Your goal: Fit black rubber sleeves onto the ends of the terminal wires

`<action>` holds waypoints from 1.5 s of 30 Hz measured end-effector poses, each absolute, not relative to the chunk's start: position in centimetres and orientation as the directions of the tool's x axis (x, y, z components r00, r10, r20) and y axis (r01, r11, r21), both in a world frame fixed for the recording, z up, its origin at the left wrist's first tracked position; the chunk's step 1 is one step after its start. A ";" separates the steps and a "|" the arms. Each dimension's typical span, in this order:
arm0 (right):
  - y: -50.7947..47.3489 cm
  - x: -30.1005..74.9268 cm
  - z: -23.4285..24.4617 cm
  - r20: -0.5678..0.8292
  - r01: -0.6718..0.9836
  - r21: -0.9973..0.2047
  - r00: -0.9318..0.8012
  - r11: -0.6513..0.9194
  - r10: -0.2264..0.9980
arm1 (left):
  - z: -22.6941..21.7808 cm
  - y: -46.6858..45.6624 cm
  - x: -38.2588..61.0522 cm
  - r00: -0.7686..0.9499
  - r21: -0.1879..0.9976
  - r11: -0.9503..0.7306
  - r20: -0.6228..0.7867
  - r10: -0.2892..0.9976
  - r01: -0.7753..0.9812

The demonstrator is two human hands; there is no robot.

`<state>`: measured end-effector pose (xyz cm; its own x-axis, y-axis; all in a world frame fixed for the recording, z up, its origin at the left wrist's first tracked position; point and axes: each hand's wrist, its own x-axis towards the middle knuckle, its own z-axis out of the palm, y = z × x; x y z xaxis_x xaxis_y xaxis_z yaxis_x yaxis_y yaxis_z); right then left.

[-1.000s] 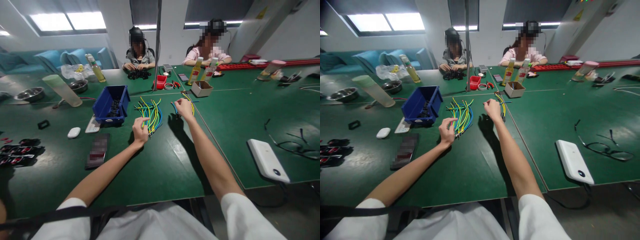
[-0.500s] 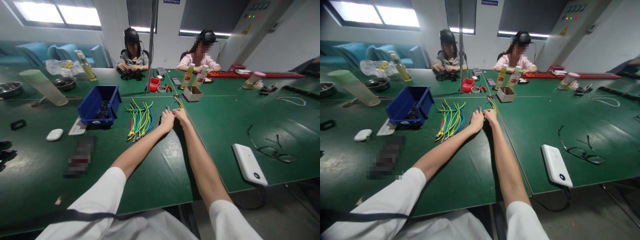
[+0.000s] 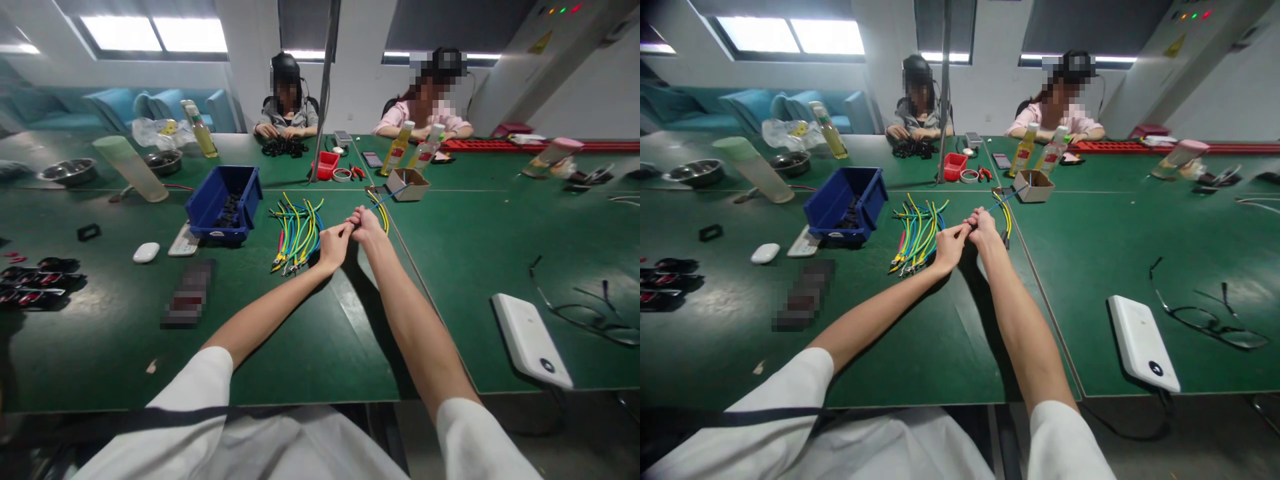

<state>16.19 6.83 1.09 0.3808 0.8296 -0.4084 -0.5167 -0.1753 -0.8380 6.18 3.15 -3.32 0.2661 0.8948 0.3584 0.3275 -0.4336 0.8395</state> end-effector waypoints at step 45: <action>6.6 10.1 -2.3 -0.248 -0.554 -0.822 0.146 -0.129 0.958 | 3.7 12.7 -18.3 0.030 0.332 -0.253 0.553 0.833 0.909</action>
